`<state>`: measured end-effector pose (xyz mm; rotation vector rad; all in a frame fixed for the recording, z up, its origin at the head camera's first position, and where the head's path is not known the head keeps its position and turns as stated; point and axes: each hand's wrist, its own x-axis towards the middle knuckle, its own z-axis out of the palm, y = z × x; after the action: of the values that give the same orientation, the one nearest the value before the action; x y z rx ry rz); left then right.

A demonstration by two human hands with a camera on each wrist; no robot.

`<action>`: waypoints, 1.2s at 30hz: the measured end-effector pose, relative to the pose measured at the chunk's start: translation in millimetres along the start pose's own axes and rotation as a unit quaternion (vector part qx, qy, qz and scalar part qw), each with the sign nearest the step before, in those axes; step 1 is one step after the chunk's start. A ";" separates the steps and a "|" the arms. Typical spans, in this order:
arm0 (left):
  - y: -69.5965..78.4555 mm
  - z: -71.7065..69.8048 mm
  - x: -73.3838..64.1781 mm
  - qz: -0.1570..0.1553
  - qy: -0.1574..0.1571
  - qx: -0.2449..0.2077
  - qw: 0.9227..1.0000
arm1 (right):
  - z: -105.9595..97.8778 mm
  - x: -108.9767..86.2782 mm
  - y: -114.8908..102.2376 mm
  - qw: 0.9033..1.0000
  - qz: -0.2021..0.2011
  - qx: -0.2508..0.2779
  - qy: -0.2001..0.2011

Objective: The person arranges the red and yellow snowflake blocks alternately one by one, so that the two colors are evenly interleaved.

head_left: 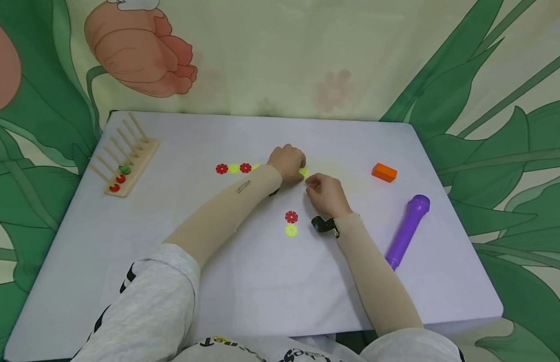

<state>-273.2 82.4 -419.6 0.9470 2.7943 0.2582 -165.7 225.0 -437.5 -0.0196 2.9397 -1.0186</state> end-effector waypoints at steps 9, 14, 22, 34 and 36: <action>-0.2 -1.4 6.1 0.015 0.005 -0.026 1.000 | 23.6 -44.1 -26.9 0.996 -0.070 -0.041 -0.040; 0.5 -1.8 8.2 0.018 0.005 -0.031 0.999 | 23.7 -52.7 -29.9 0.993 -0.078 -0.091 -0.021; 3.1 0.8 7.0 0.021 0.010 -0.046 0.999 | 4.7 -56.0 -18.5 0.995 -0.033 -0.090 -0.009; 7.2 5.6 4.5 0.020 0.008 -0.046 0.999 | -11.9 -10.8 9.9 0.997 0.050 -0.044 0.044; 8.4 6.2 3.9 0.020 0.006 -0.046 0.999 | -12.1 -1.4 12.3 0.996 0.062 -0.043 0.052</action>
<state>-270.0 92.0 -424.2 0.9840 2.7501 0.3946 -164.8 242.2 -435.5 0.2169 3.0317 -0.9019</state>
